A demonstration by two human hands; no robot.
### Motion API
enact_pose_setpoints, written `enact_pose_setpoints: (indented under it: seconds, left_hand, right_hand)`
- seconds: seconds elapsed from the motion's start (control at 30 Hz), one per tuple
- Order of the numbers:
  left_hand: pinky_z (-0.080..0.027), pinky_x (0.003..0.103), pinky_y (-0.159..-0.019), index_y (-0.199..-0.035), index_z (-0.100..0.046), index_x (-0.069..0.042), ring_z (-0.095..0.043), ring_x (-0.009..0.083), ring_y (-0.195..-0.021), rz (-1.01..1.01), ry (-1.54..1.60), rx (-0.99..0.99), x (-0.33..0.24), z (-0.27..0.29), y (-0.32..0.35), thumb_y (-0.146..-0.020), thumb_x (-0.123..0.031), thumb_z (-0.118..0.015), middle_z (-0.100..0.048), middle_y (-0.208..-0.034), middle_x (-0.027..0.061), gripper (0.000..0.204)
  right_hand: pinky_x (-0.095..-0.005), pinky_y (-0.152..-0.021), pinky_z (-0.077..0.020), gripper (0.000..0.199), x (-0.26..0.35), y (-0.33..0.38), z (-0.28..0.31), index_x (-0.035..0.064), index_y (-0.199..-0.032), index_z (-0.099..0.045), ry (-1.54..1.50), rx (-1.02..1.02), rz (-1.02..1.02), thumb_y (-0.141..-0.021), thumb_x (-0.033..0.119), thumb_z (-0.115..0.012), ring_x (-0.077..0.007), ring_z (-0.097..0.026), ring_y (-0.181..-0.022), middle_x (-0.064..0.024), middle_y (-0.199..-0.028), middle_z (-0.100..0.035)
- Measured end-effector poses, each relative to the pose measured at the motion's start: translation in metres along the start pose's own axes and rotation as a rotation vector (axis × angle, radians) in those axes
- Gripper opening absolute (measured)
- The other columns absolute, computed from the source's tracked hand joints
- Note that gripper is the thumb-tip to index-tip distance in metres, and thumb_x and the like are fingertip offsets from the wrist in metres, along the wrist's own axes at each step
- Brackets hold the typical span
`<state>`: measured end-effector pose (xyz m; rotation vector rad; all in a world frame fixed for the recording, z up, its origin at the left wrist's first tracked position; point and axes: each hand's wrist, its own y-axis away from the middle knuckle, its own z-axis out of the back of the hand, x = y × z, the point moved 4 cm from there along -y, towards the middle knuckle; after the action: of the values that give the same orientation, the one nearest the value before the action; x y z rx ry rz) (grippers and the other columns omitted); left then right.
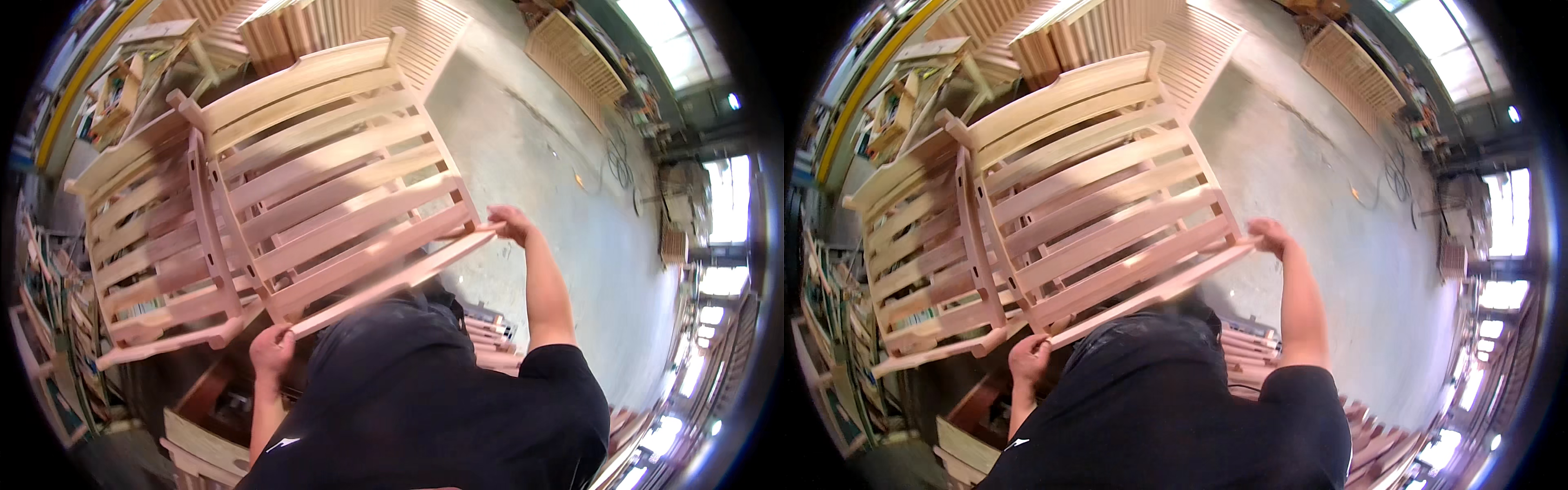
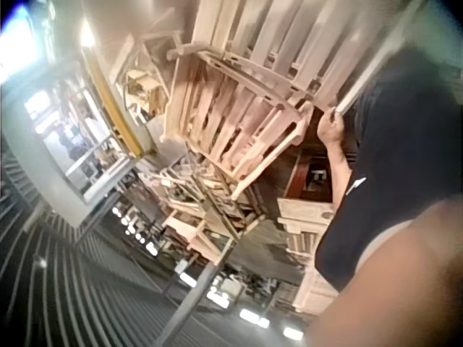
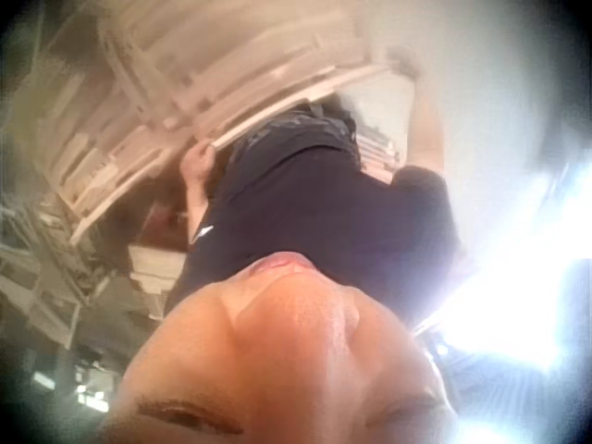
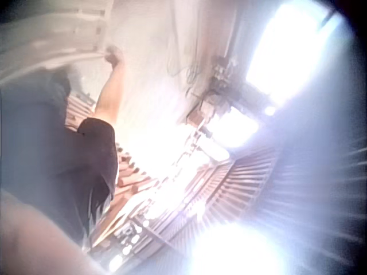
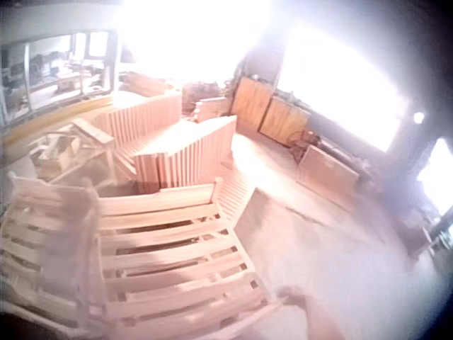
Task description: The person assembles wooden chair frames by inserting slats into the backrest and seat, then uses a hammer to secure the joints. They lift and move the assembled chairs across the workshop floor, stacking them with other finished units.
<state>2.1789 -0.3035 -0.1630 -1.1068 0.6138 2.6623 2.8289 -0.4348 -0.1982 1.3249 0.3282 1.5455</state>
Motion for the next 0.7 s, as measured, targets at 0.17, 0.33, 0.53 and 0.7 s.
enact_pose_setpoints:
  seconds: [0.17, 0.33, 0.53, 0.7]
  left_hand:
    - [-0.054, 0.031, -0.077, -0.102, -0.071, 0.003, -0.069, 0.0183, -0.079, 0.285, 0.161, -0.319, 0.026, -0.006, 0.003, -0.088, -0.019, -0.063, -0.073, -0.086, 0.0112, 0.027]
    - [-0.053, 0.031, -0.07, -0.093, -0.07, 0.003, -0.067, 0.0161, -0.073, 0.631, 0.239, -0.642, 0.069, -0.01, 0.019, -0.091, -0.02, -0.061, -0.072, -0.08, 0.0104, 0.025]
    - [-0.052, 0.035, -0.064, -0.086, -0.068, 0.002, -0.067, 0.0192, -0.067, 0.795, 0.017, -0.841, 0.08, -0.006, 0.034, -0.092, -0.031, -0.061, -0.072, -0.075, 0.0108, 0.034]
    - [-0.051, 0.041, -0.067, -0.089, -0.071, -0.002, -0.07, 0.0244, -0.071, 0.912, -0.233, -0.845, 0.012, -0.006, 0.013, -0.094, -0.039, -0.055, -0.073, -0.078, 0.011, 0.041]
  right_hand:
    - [-0.0307, -0.083, -0.0533, 0.055, 0.007, -0.005, -0.014, -0.0012, -0.13, -0.061, 0.303, 0.413, 0.141, -0.086, 0.028, -0.077, -0.0151, -0.066, -0.095, -0.0105, -0.112, -0.071]
    - [-0.0326, -0.089, -0.0525, 0.047, 0.018, 0.015, -0.02, -0.0041, -0.122, -0.065, 0.476, 0.334, 0.319, -0.089, 0.028, -0.071, -0.0218, -0.069, -0.102, -0.0176, -0.112, -0.072]
    - [-0.0331, -0.087, -0.0518, 0.036, 0.026, 0.014, -0.024, 0.0009, -0.115, -0.07, 0.545, 0.41, 0.387, -0.095, 0.03, -0.061, -0.0232, -0.069, -0.1, -0.017, -0.105, -0.073]
    - [-0.0345, -0.088, -0.0509, 0.041, 0.014, 0.0, -0.016, 0.0026, -0.113, -0.07, 0.624, 0.467, 0.357, -0.098, 0.037, -0.055, -0.0275, -0.069, -0.102, -0.0177, -0.106, -0.073]
